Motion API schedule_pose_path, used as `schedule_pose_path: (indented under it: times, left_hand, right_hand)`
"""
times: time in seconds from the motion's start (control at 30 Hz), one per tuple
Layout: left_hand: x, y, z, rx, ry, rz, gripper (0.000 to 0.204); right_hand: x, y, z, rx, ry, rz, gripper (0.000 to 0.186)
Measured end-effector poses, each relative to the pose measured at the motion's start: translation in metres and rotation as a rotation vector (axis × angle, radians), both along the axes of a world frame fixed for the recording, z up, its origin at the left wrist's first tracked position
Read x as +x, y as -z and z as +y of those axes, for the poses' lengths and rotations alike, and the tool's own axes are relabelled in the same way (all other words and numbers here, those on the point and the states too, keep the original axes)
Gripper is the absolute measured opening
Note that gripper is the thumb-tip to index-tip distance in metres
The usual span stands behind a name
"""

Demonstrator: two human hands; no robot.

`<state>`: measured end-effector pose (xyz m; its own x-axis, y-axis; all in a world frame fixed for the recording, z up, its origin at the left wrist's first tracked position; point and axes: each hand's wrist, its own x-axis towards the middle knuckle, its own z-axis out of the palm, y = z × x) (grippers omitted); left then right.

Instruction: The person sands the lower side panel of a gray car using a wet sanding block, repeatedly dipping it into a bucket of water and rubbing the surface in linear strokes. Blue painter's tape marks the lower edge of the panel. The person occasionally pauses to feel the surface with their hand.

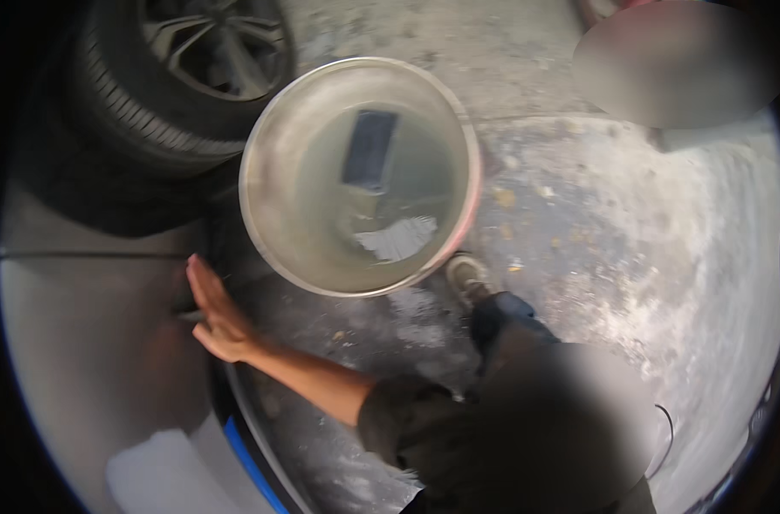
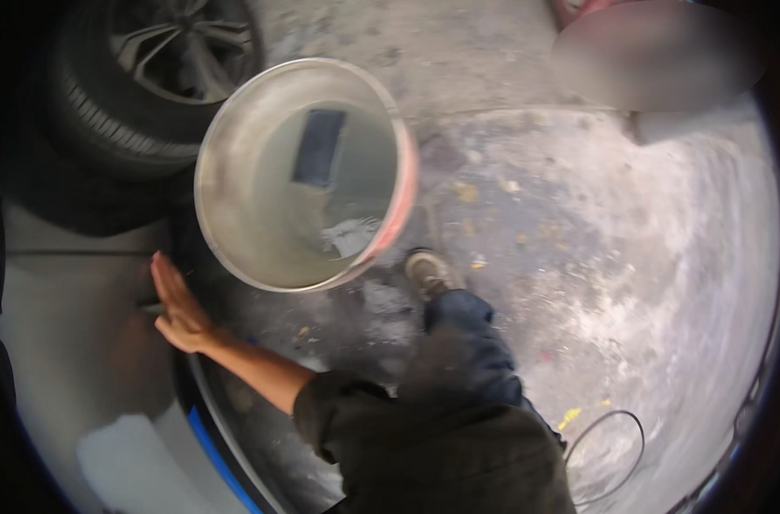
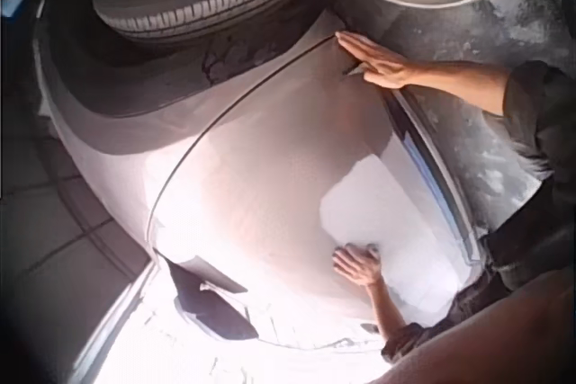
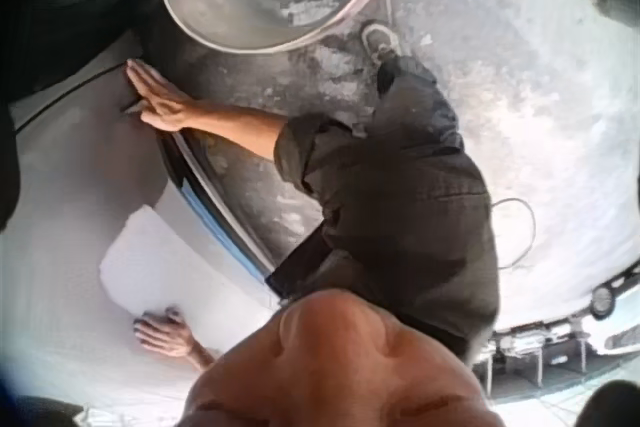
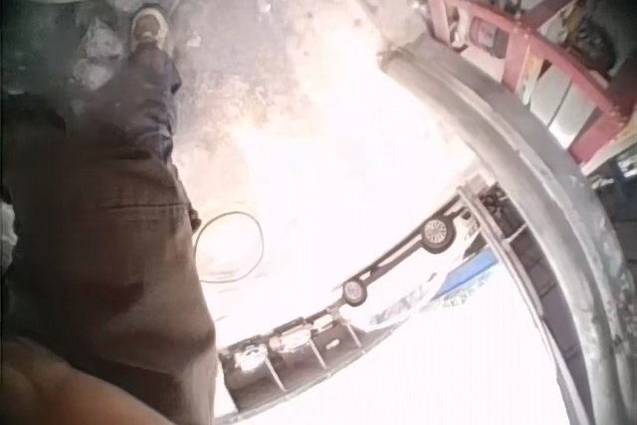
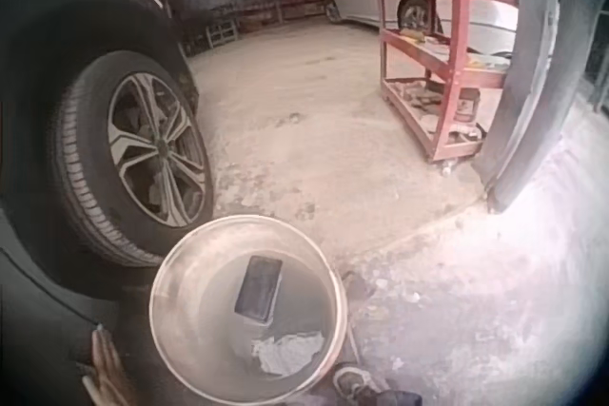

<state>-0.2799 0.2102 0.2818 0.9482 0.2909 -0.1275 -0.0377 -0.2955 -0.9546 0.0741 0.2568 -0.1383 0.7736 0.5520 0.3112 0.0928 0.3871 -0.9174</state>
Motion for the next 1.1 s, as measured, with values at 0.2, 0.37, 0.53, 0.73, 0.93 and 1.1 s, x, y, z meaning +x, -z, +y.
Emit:
schedule_pose_path:
  times: [0.2, 0.37, 0.53, 0.73, 0.93, 1.1]
  left_hand:
    - [-0.011, -0.004, 0.035, -0.001, 0.011, 0.075, 0.066]
    - [-0.026, -0.007, 0.019, 0.014, -0.044, 0.053, 0.066]
    - [-0.034, -0.004, 0.015, -0.004, -0.051, 0.077, 0.068]
    - [-0.028, -0.006, 0.016, -0.001, -0.048, 0.084, 0.068]
    - [-0.032, -0.001, 0.018, -0.015, -0.048, 0.081, 0.068]
    - [-0.031, -0.006, 0.016, -0.008, -0.047, 0.080, 0.067]
  right_hand:
    - [0.004, -0.065, 0.012, 0.154, 0.137, -0.036, 0.089]
    - [0.035, -0.196, 0.005, 0.208, 0.019, -0.414, 0.105]
    - [0.038, -0.132, 0.018, 0.106, 0.070, -0.534, 0.104]
    - [0.046, -0.129, 0.010, 0.190, 0.073, -0.431, 0.094]
    - [0.080, -0.163, 0.020, 0.253, 0.037, -0.576, 0.092]
    - [0.067, -0.140, 0.008, 0.200, 0.021, -0.520, 0.100]
